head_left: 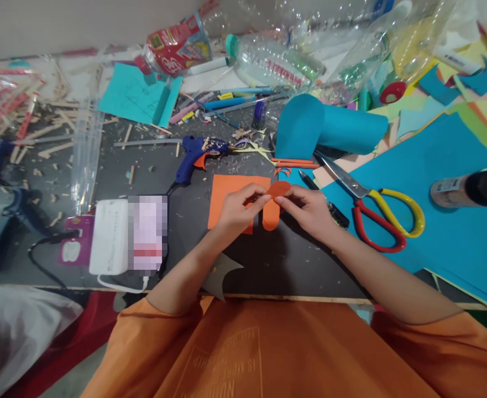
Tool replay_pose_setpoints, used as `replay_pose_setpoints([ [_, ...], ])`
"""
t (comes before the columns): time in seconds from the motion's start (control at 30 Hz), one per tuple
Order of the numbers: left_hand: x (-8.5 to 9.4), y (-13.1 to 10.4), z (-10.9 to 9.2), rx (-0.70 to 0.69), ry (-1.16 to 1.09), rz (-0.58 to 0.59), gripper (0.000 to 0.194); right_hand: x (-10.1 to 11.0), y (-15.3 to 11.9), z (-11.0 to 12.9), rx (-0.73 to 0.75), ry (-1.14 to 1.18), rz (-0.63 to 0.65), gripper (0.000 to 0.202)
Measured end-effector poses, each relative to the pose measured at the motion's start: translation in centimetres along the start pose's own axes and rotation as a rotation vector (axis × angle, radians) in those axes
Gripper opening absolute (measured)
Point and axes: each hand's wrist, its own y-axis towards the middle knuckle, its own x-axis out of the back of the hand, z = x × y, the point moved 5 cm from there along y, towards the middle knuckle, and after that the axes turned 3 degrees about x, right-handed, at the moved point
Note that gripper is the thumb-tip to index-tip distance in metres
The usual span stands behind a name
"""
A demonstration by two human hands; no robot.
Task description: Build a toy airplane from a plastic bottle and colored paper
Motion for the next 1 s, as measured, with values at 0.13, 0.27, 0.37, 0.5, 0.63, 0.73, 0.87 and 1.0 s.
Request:
replay_pose_setpoints([
  [0.13, -0.01, 0.06, 0.25, -0.001, -0.020, 0.012, 0.019, -0.04, 0.09, 0.16, 0.001, -0.010, 0.009, 0.038],
  [0.27, -0.14, 0.14, 0.30, 0.002, -0.024, 0.014, 0.019, -0.05, 0.17, 0.25, 0.017, -0.020, 0.015, 0.041],
  [0.37, -0.19, 0.12, 0.25, 0.027, -0.006, 0.006, 0.020, -0.05, 0.16, 0.22, 0.018, -0.040, 0.023, 0.040],
  [0.5, -0.37, 0.07, 0.05, 0.028, 0.007, 0.027, 0.021, -0.01, 0.12, 0.23, 0.022, -0.057, 0.018, 0.039],
  [0.63, -0.40, 0.13, 0.10, 0.030, -0.026, 0.022, 0.020, -0.04, 0.08, 0.02, -0.010, -0.010, 0.002, 0.036],
  [0.73, -0.32, 0.19, 0.09, 0.021, -0.073, 0.011, 0.019, -0.12, 0.07, -0.33, -0.059, 0.094, -0.003, 0.029],
  [0.87, -0.32, 0.19, 0.02, 0.013, -0.112, 0.016, 0.019, -0.25, 0.11, -0.46, -0.076, 0.097, 0.033, 0.023],
  [1.0, -0.64, 0.19, 0.22, 0.039, -0.100, 0.071, 0.018, -0.27, 0.15, -0.30, -0.065, 0.090, 0.059, 0.022],
])
